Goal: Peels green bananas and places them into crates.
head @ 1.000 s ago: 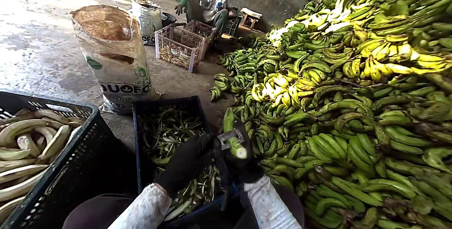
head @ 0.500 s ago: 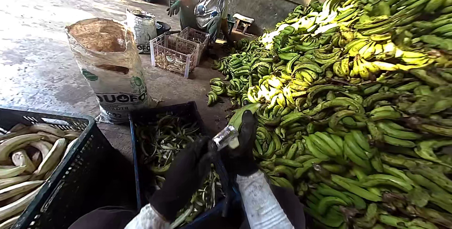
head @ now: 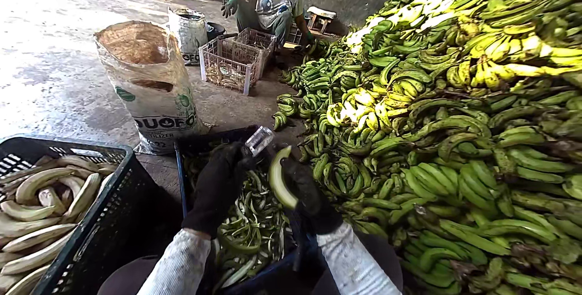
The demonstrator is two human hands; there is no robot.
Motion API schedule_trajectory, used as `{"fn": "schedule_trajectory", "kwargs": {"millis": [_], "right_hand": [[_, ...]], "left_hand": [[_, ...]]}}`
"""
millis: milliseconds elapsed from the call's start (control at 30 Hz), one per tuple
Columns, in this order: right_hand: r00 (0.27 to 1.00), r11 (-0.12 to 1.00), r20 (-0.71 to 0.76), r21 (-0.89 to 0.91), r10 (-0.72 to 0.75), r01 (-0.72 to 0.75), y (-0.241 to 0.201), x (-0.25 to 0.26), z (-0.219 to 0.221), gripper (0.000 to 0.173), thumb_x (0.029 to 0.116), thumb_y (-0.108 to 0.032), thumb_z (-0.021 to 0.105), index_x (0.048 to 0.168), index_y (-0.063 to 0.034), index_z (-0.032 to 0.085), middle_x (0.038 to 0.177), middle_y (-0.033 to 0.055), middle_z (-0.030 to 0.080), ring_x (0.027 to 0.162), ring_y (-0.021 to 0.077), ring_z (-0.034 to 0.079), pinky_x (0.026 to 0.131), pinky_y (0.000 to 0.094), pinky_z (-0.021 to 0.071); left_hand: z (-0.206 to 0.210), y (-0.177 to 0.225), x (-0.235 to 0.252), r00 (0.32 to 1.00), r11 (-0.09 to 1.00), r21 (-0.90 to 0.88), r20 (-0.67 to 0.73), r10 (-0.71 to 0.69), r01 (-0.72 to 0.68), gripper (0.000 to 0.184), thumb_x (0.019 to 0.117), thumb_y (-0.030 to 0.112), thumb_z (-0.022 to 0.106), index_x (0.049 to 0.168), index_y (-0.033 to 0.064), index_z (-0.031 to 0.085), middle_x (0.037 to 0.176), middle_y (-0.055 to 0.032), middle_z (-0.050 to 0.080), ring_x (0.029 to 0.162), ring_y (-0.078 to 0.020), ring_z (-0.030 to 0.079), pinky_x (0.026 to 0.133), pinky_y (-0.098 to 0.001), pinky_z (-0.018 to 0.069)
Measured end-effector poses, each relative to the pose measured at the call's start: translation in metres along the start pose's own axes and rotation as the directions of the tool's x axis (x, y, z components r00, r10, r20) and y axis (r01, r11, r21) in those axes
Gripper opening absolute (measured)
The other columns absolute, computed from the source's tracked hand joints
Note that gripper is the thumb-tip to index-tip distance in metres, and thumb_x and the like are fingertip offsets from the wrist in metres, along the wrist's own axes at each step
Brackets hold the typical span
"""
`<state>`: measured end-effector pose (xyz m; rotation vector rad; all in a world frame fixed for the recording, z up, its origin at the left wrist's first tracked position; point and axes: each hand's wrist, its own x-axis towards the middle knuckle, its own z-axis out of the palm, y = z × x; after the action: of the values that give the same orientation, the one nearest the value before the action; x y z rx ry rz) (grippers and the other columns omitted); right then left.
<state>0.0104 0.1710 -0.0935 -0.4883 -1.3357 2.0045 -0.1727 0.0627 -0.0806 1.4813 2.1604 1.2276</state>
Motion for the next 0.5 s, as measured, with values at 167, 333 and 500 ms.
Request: {"fn": "schedule_trajectory", "kwargs": {"millis": [167,333,500], "right_hand": [[0.926,0.929,-0.283,0.197,-0.251,0.312,-0.023,0.033,0.005,0.021,0.1051,-0.024,0.044,0.112,-0.0099,0.058,0.086,0.0059,0.066,0.075,0.0136,0.067,0.067,0.0332,0.0597],[0.831,0.847,-0.484,0.287,-0.275,0.447,-0.039,0.044,0.019,0.026,0.1074,-0.033,0.041,0.099,-0.0161,0.060,0.079,0.0007,0.062,0.070,0.0111,0.065,0.061,0.0310,0.0571],[0.927,0.930,-0.180,-0.233,-0.328,0.283,-0.023,0.021,0.000,0.029,0.1077,-0.026,0.040,0.116,-0.0075,0.061,0.090,0.0035,0.065,0.079,0.0111,0.065,0.072,0.0318,0.0577]], "left_hand": [[0.034,0.022,-0.026,0.974,0.973,-0.040,-0.028,0.226,-0.227,0.066,0.1022,0.062,0.041,0.145,0.0149,0.058,0.127,-0.0146,0.068,0.112,-0.0304,0.067,0.092,-0.0554,0.0550],[0.042,0.033,-0.036,0.928,0.954,0.150,-0.234,0.289,-0.260,0.057,0.0946,0.045,0.057,0.139,0.0100,0.064,0.115,-0.0223,0.069,0.101,-0.0414,0.067,0.085,-0.0587,0.0538],[0.031,0.020,-0.022,0.960,0.963,0.159,-0.142,0.239,-0.217,0.050,0.0986,0.040,0.053,0.142,0.0166,0.062,0.113,-0.0205,0.069,0.102,-0.0397,0.066,0.088,-0.0597,0.0528]]}}
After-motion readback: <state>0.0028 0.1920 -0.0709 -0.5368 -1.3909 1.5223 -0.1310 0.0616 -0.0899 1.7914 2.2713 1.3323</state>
